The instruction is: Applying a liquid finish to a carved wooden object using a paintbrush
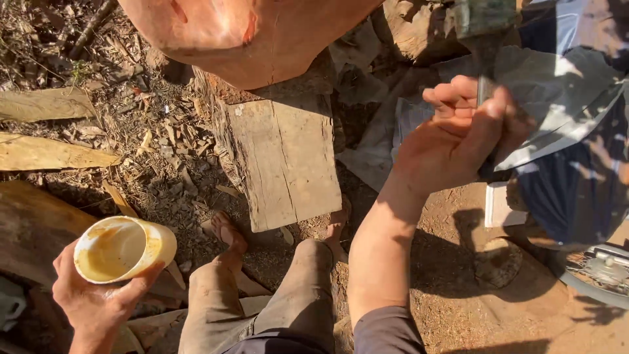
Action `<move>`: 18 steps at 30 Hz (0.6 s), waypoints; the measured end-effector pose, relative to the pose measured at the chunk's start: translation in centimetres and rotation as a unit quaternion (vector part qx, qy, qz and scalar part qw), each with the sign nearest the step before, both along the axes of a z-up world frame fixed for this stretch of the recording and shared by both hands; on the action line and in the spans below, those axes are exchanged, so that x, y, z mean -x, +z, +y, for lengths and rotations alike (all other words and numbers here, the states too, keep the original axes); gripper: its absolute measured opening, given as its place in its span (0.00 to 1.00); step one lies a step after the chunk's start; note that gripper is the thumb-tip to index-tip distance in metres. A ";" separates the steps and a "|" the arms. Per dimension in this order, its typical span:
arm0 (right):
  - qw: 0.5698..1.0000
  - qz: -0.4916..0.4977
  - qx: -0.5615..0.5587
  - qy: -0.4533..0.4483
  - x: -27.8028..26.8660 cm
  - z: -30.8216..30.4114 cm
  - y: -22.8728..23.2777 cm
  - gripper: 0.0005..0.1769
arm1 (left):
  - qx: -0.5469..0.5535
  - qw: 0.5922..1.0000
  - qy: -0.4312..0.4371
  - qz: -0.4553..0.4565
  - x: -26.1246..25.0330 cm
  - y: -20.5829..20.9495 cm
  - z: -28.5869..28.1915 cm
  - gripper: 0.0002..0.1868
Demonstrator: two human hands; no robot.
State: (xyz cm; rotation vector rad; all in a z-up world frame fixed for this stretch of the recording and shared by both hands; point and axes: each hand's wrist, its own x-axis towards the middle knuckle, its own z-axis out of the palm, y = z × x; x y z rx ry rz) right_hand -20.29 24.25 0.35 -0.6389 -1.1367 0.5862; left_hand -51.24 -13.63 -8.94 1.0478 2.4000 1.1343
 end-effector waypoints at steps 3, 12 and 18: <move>0.986 0.146 0.080 0.027 5.4 -1.2 -2.8 0.06 | -0.045 0.998 -0.037 -0.011 4.1 -1.2 -0.7 0.50; 0.891 0.213 0.400 -0.040 9.0 -2.9 -21.4 0.08 | 0.003 0.999 -0.027 -0.020 7.2 -1.5 0.1 0.47; 0.990 0.087 0.103 0.032 7.4 -2.9 -0.9 0.08 | 0.034 0.998 -0.053 -0.022 6.3 -1.8 0.6 0.45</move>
